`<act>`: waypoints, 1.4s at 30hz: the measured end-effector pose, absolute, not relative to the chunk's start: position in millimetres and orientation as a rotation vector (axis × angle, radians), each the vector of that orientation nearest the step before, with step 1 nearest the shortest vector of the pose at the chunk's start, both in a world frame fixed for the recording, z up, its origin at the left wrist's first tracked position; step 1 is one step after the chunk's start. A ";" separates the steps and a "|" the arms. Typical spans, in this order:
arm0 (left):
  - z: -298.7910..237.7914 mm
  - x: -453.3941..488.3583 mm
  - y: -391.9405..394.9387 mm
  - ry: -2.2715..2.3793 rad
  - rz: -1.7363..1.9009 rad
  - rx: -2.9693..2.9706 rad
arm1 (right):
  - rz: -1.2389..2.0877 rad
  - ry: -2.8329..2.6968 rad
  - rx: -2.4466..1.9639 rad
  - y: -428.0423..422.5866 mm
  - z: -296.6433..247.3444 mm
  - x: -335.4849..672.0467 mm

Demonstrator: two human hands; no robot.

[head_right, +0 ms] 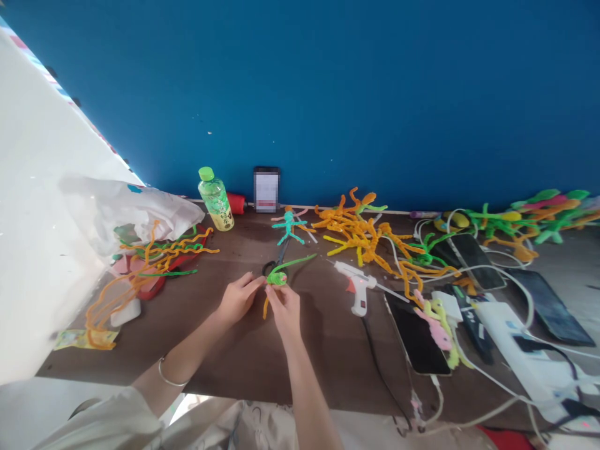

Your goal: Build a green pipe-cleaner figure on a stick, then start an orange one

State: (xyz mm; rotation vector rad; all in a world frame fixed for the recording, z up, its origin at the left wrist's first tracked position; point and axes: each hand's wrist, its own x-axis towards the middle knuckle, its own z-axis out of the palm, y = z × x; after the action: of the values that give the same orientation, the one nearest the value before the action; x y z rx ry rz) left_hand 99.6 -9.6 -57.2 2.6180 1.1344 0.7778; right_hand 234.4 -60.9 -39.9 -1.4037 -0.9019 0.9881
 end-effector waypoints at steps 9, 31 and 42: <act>-58.5 99.7 -10.8 1.176 0.776 2.729 | 0.980 -0.890 -1.435 -60.3 -45.5 234.9; -47.4 107.8 -8.6 0.984 0.885 1.890 | 0.851 -0.985 -1.406 -61.9 -32.7 231.5; -45.5 114.6 -14.6 0.780 0.755 1.176 | 0.470 -1.227 -1.453 -63.5 -33.5 230.8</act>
State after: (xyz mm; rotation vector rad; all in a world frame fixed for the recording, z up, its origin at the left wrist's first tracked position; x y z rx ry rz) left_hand 114.6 -14.6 -45.5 1.1762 0.7802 0.7547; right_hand 230.8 -63.5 -33.5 -1.4527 -1.2274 0.4698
